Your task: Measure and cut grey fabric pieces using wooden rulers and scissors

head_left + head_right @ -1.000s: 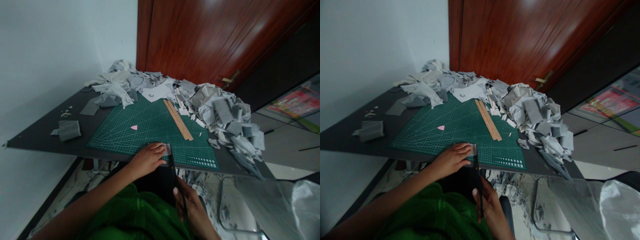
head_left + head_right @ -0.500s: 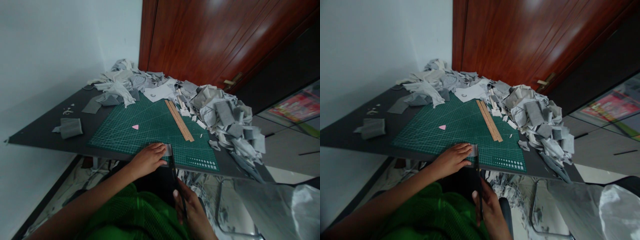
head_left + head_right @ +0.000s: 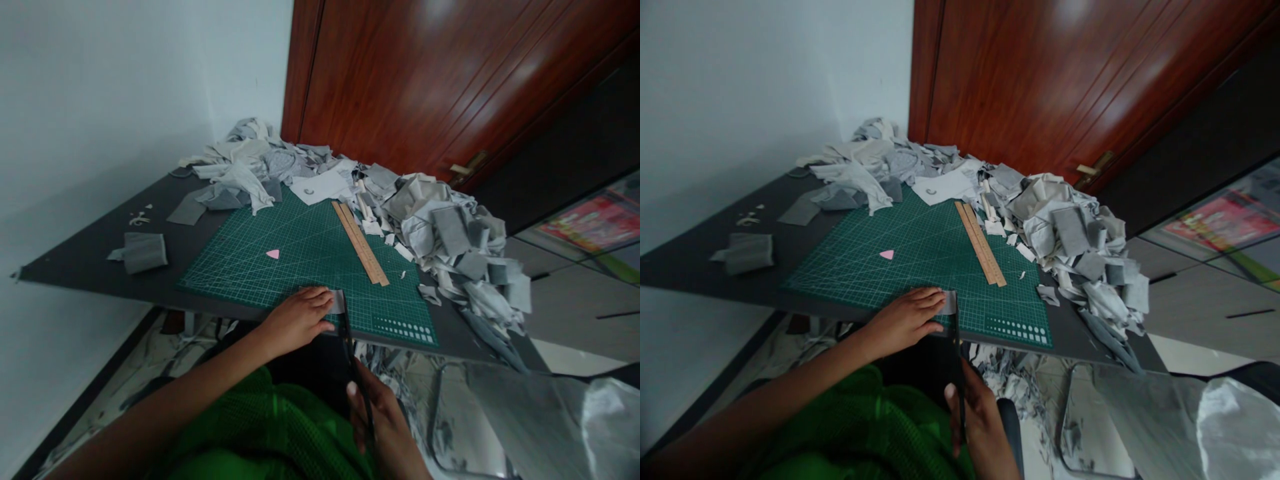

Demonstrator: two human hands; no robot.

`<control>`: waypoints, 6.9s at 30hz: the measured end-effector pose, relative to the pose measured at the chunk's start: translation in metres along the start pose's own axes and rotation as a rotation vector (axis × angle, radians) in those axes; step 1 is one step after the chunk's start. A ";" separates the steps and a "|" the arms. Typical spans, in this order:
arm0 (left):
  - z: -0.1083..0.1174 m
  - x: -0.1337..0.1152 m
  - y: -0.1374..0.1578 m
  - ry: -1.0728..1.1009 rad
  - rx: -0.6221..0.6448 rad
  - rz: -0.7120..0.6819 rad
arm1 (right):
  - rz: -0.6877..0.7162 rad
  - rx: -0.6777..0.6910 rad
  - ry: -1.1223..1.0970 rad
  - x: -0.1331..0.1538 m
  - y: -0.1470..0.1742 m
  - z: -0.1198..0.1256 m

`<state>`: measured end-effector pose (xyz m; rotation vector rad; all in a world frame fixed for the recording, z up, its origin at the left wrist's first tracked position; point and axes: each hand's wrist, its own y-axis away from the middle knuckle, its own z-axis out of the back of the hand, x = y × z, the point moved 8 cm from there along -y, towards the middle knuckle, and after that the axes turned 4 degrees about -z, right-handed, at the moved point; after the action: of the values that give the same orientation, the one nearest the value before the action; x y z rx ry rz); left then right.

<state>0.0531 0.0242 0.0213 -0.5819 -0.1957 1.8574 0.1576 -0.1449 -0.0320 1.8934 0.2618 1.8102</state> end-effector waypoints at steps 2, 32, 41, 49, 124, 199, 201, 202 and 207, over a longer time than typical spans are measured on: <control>0.001 -0.001 0.000 -0.001 -0.005 -0.003 | -0.008 -0.007 0.002 -0.001 0.000 0.001; 0.002 -0.002 0.000 0.018 -0.014 -0.008 | -0.012 0.040 0.078 0.013 0.004 -0.005; 0.003 -0.001 0.000 0.043 -0.035 -0.006 | -0.015 0.011 0.037 0.013 0.006 -0.004; 0.001 -0.001 0.001 0.016 -0.019 -0.008 | -0.018 -0.021 0.036 0.012 0.007 -0.004; -0.001 -0.001 0.003 -0.025 -0.008 -0.006 | 0.009 0.028 -0.124 0.012 -0.008 -0.003; 0.020 0.027 -0.003 0.011 0.153 -0.050 | -0.183 0.046 -0.276 -0.020 0.019 0.047; 0.020 0.027 -0.011 0.036 0.164 -0.096 | -0.141 -0.012 -0.281 -0.018 0.022 0.049; 0.021 0.027 -0.015 0.055 0.163 -0.115 | -0.125 -0.034 -0.280 -0.017 0.024 0.049; 0.019 0.029 -0.027 0.106 0.157 -0.120 | -0.082 -0.102 -0.214 -0.014 0.032 0.046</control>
<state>0.0596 0.0637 0.0398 -0.5467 -0.0140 1.7029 0.1944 -0.1894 -0.0285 1.9553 0.1664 1.5234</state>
